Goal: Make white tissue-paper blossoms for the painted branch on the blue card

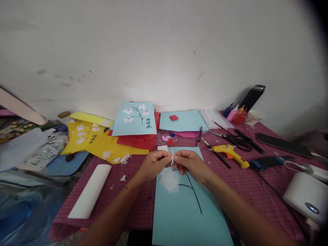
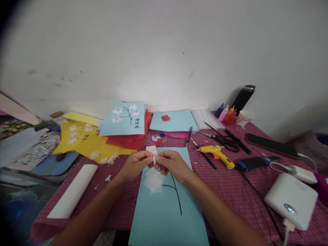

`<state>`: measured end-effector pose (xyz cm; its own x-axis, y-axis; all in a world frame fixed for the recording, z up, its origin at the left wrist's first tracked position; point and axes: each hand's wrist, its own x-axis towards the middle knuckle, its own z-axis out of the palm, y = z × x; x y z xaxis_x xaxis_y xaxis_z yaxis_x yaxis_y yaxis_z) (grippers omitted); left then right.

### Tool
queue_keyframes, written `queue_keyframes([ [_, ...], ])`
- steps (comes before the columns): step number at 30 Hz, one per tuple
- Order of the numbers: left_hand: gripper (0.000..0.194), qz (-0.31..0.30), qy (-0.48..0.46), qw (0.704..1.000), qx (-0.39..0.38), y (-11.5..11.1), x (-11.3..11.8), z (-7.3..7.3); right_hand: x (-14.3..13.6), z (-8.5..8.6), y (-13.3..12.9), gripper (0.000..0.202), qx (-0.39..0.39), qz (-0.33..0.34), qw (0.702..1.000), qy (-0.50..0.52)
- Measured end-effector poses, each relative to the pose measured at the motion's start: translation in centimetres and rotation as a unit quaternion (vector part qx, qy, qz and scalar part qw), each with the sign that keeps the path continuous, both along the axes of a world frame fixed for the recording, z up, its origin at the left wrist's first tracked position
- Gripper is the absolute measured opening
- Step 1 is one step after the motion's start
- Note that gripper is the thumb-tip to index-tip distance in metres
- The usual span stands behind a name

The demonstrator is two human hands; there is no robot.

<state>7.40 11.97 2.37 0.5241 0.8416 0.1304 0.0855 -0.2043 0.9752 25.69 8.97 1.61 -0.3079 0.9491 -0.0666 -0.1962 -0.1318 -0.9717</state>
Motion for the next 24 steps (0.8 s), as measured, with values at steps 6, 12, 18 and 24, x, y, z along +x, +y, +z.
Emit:
queue_keyframes([
  [6, 0.021, 0.002, -0.019, 1.0, -0.02, -0.07, 0.03, -0.02, -0.03, -0.07, 0.0, 0.026, 0.007, -0.013, 1.0, -0.008],
  [12, 0.022, 0.003, -0.017, 1.0, -0.02, -0.01, 0.0, 0.03, 0.01, 0.05, -0.06, 0.026, 0.006, -0.008, 1.0, -0.011],
  [18, 0.023, -0.007, -0.041, 0.998, -0.041, 0.07, -0.01, -0.05, 0.07, 0.12, -0.05, 0.026, 0.007, -0.008, 1.0, -0.015],
  [24, 0.022, -0.003, -0.047, 0.998, -0.037, -0.11, 0.22, -0.18, -0.57, 0.43, -0.17, 0.025, 0.057, -0.082, 0.992, -0.079],
])
